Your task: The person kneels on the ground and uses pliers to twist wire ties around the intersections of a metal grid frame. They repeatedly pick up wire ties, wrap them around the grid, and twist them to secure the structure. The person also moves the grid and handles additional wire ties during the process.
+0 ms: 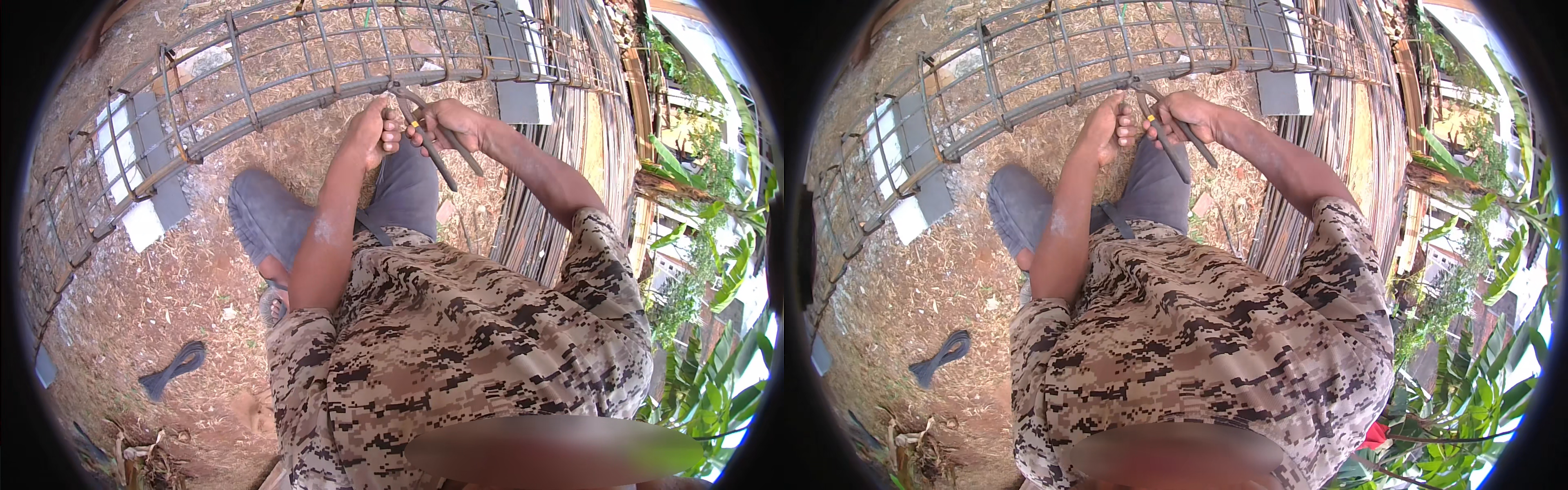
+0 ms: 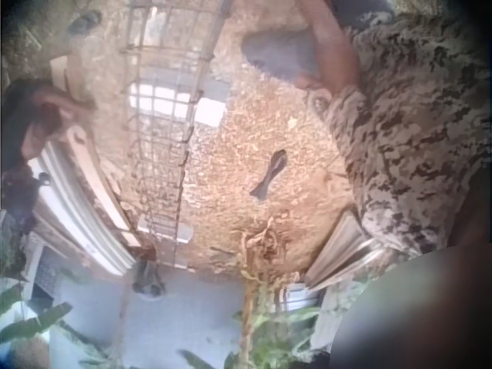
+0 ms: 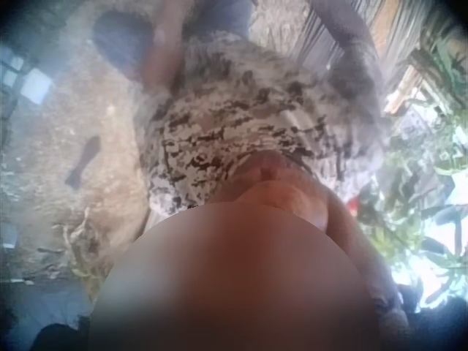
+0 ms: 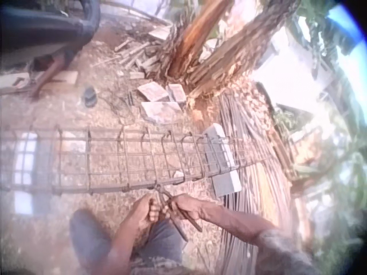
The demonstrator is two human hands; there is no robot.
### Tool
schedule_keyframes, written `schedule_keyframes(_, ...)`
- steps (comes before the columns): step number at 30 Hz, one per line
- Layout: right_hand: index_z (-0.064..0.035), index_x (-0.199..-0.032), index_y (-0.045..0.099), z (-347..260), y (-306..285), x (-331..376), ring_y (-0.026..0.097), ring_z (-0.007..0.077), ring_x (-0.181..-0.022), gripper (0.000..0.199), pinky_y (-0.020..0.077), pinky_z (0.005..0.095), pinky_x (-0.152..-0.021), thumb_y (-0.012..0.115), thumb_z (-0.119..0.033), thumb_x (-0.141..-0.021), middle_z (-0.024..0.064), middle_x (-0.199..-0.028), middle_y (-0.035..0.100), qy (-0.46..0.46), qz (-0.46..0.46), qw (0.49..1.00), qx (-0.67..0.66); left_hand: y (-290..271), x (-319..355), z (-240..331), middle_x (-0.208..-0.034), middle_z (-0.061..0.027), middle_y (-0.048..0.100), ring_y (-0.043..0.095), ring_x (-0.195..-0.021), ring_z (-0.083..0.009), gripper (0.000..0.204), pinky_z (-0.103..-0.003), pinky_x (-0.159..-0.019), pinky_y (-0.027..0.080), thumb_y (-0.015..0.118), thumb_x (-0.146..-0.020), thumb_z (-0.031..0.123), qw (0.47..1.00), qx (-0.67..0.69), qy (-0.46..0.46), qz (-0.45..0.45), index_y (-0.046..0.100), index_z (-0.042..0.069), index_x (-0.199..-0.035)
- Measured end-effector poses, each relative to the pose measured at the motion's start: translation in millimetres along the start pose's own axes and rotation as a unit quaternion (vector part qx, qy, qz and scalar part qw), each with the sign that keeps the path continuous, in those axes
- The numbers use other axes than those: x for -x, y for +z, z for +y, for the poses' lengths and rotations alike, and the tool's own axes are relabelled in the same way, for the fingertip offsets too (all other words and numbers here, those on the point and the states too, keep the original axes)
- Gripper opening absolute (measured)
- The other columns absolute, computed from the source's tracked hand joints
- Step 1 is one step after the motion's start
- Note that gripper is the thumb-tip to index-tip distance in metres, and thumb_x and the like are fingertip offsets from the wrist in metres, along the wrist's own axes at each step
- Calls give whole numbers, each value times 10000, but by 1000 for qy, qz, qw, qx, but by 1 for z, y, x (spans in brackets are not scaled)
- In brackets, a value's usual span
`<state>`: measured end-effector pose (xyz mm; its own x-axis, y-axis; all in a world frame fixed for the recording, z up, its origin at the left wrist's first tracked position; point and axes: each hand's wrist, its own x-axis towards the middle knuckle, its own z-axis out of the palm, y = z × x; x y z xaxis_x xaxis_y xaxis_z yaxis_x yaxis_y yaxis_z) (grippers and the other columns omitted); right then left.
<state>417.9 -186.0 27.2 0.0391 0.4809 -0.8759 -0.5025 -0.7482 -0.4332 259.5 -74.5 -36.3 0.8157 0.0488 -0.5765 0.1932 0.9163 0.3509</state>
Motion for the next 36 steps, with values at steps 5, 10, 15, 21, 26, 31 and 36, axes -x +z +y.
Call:
schedule_keyframes(5,94,-1146,434,40,9,-14,573,234,-767,377,586,409,-722,390,20,-779,152,-943,573,-70,-176,917,-351,-9,-12,3,-745,-75,603,617,-696,-224,834,-350,-660,533,428,-889,747,999,42,-32,-1,570,-44,-1114)
schedule_keyframes(10,65,-1123,547,28,13,15,710,267,-743,329,622,393,-655,440,-191,-947,222,-872,680,-51,-78,969,-229,27,-56,-15,-675,-74,594,596,-597,-225,275,-417,-698,587,533,-928,278,992,98,73,-27,586,10,-959)
schedule_keyframes(15,-1,-1318,498,31,17,97,700,242,-941,485,564,412,-849,443,-369,-1008,227,-1171,631,-75,166,950,254,63,-74,-22,-618,-28,379,409,-483,-181,138,-389,-539,477,395,-891,82,953,262,87,126,434,65,-759)
schedule_keyframes(21,-23,-1475,357,47,27,132,445,368,-1342,848,355,481,-1107,644,-533,-861,264,-1382,485,-510,365,625,464,78,-75,6,-638,-13,307,315,-461,-146,102,-340,-475,337,341,-920,120,922,337,50,184,376,88,-830)
schedule_keyframes(26,-23,-1495,308,36,21,71,469,367,-1328,1155,354,498,-1110,761,-701,-678,244,-1411,478,-682,189,665,237,82,-78,16,-853,-102,439,482,-600,-211,210,-377,-602,500,347,-964,212,933,298,17,199,400,9,-971)
schedule_keyframes(31,43,-1244,566,3,18,51,586,350,-1198,641,437,472,-1042,773,-384,-812,250,-1250,606,-634,-4,757,154,74,-82,29,-911,-135,526,530,-614,-195,308,-336,-566,511,305,-993,257,931,347,-77,78,447,-17,-1002)
schedule_keyframes(36,77,-888,584,-38,45,28,621,238,-714,193,532,372,-689,536,-93,-966,149,-772,619,-727,50,685,5,82,-76,23,-768,-82,506,479,-574,-158,369,-319,-544,484,339,-1017,346,921,384,41,43,457,9,-924)
